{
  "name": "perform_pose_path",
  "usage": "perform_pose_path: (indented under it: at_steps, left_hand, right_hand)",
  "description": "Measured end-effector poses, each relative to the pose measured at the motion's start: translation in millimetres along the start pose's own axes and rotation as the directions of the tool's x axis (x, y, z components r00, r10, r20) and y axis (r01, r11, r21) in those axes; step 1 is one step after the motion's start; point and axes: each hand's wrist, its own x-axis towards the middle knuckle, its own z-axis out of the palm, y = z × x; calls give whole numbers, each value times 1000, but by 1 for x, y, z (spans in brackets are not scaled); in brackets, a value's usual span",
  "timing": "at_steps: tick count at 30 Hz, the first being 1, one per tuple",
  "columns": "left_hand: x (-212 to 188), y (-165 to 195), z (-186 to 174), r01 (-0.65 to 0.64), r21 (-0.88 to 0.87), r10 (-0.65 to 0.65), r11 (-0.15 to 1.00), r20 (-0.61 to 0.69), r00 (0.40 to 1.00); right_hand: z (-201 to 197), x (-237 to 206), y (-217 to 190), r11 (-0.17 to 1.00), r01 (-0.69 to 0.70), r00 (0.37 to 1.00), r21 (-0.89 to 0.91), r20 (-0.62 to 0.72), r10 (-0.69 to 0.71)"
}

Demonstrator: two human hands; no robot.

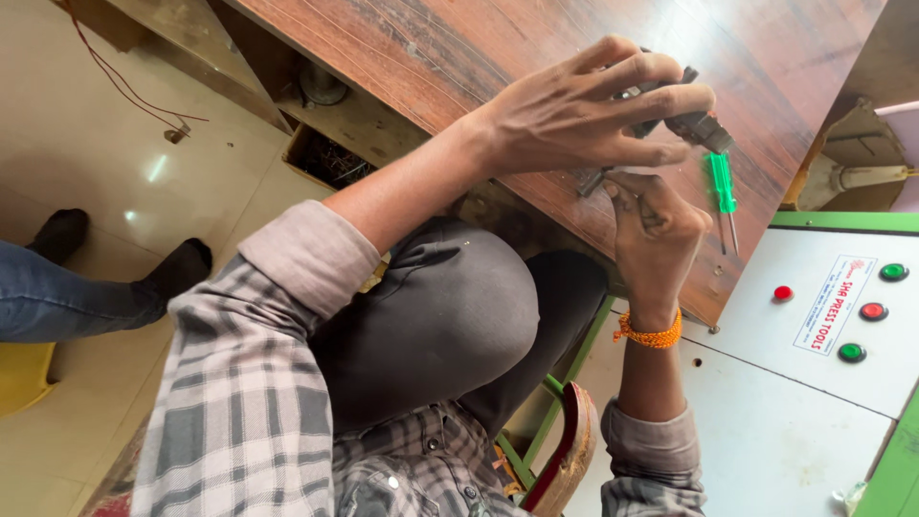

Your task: The person sits at a wooden workbench and works on a small metal machine component, using a green-handled screwdriver to turn screws on the part while holding and repositioning it with the other hand. They repeatedly reposition the component and continue turning fasteners throughout the episode.

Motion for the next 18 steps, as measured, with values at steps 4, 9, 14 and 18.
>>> perform_pose_path:
  at_steps: [4,9,14,18]
  left_hand:
    - [-5,-4,2,5,2,-5,1000,51,999]
    - [-5,-4,1,57,-101,-58,993,-8,998]
    - [-6,0,1,168,-197,-162,966,46,986]
    - [-2,7,7,241,-259,-253,935,-12,967]
  right_hand:
    - [-4,-4,-3,1000,14,999,-11,32,-13]
    - [-34,-1,-19,990,4,1000,138,10,-6]
    - [-65,15,-43,997,-9,1000,-74,-16,8]
    - [-73,30,-57,975,86,996,-205,10,-86]
